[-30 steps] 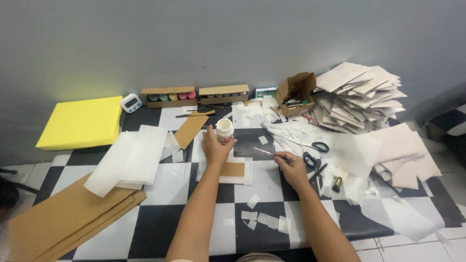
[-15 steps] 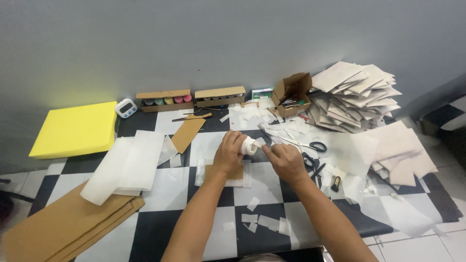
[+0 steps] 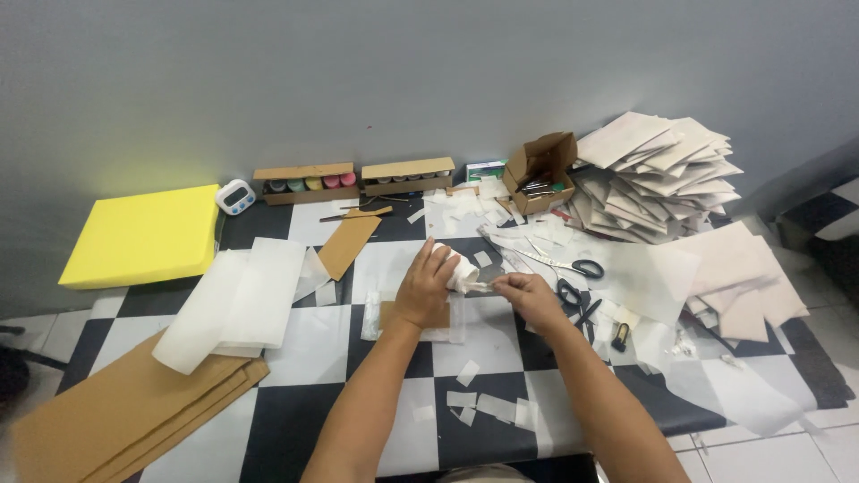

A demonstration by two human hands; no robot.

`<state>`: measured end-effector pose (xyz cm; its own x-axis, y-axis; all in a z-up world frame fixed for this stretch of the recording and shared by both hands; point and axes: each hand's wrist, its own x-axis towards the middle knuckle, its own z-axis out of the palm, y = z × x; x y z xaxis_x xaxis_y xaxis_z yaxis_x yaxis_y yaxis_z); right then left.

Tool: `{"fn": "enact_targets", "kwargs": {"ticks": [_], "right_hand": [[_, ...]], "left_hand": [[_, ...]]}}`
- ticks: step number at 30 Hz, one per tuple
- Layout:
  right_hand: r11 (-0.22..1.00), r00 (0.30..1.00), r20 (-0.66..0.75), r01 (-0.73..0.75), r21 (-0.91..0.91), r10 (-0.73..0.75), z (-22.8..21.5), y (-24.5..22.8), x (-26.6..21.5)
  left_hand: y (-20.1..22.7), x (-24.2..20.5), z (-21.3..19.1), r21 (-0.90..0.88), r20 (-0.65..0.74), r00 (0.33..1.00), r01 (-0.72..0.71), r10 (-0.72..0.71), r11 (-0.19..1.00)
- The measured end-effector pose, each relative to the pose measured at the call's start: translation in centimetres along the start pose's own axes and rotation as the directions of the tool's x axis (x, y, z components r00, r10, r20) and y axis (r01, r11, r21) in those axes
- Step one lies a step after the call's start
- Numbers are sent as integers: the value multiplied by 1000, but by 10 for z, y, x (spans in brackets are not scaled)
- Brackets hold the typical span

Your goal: The person marks a piece of paper using a ruler and a pen, cuts it with shears, and then applies glue to a separate piece of cardboard using a small stick before pressing a paper strip onto it.

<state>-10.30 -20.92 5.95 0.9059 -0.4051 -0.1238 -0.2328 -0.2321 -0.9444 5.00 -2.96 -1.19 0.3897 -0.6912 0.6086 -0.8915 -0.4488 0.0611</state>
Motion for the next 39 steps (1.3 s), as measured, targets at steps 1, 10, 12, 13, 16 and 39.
{"fn": "enact_targets", "kwargs": {"ticks": [1,10,12,13,16,39], "right_hand": [[1000,1000,-2,1,0,-1,-2,12,5],[923,992,-11,-114,367,127,-7,43,13],[994,991,-81,107,31,-104,-4,56,22],[994,992,-74,108,30,-105,-1,54,18],[955,970,-16,236,-180,-243,6,51,10],[864,960,75,277,-421,-271,5,34,-6]], "left_hand": [[-1,1,-3,0,-1,1000,-2,2,1000],[-3,12,-35,-390,370,698,716,-613,579],[-5,15,-43,-363,424,604,796,-675,484],[-5,15,-46,-361,422,599,799,-680,480],[-2,7,-53,-215,489,530,843,-692,494],[55,-39,-53,-18,333,778,570,-533,821]]}}
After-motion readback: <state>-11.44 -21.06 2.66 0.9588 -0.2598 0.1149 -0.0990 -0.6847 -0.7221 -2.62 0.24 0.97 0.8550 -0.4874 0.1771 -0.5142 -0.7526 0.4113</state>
